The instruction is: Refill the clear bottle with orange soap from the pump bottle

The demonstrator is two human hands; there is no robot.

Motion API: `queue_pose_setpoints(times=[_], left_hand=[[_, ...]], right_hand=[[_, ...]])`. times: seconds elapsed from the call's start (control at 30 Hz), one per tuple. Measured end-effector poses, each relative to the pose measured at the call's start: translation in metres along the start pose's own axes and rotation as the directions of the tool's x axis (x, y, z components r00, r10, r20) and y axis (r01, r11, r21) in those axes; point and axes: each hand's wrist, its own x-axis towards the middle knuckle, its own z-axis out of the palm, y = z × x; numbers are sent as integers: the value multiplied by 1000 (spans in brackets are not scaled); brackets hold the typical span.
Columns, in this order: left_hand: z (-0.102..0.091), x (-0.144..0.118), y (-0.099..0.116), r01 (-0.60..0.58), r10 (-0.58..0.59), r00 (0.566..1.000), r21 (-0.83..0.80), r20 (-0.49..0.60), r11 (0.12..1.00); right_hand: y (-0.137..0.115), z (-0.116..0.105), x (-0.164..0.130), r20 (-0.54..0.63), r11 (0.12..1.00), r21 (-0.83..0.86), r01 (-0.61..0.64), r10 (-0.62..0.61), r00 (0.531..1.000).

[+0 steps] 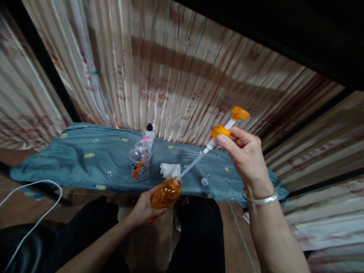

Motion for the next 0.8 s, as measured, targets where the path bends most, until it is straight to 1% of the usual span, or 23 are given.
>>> queue_pose_setpoints(times=[0.13,0.23,0.43,0.57,0.63,0.7,0.8], left_hand=[[0,-1,1,-6,6,1000,16,-1,1000],[-1,-2,3,-21,20,1000,51,9,998],[-1,-1,0,-23,22,999,47,25,999],[-1,0,1,-30,30,1000,95,5,995],[-1,0,3,-25,26,1000,112,-3,993],[0,0,4,-16,16,1000,101,-1,995],[0,0,3,-7,7,1000,42,11,999]], right_hand=[[-2,0,-1,16,999,-43,-6,7,1000],[-2,-1,0,-7,999,-48,-8,8,1000],[-3,-1,2,-86,997,-69,-17,11,996],[-3,-2,1,-75,999,-17,-37,36,997],[-3,-2,1,-77,999,-32,-32,29,997],[-3,-2,1,-79,998,-55,-25,21,997],[-4,-2,2,-87,997,-75,3,-9,996]])
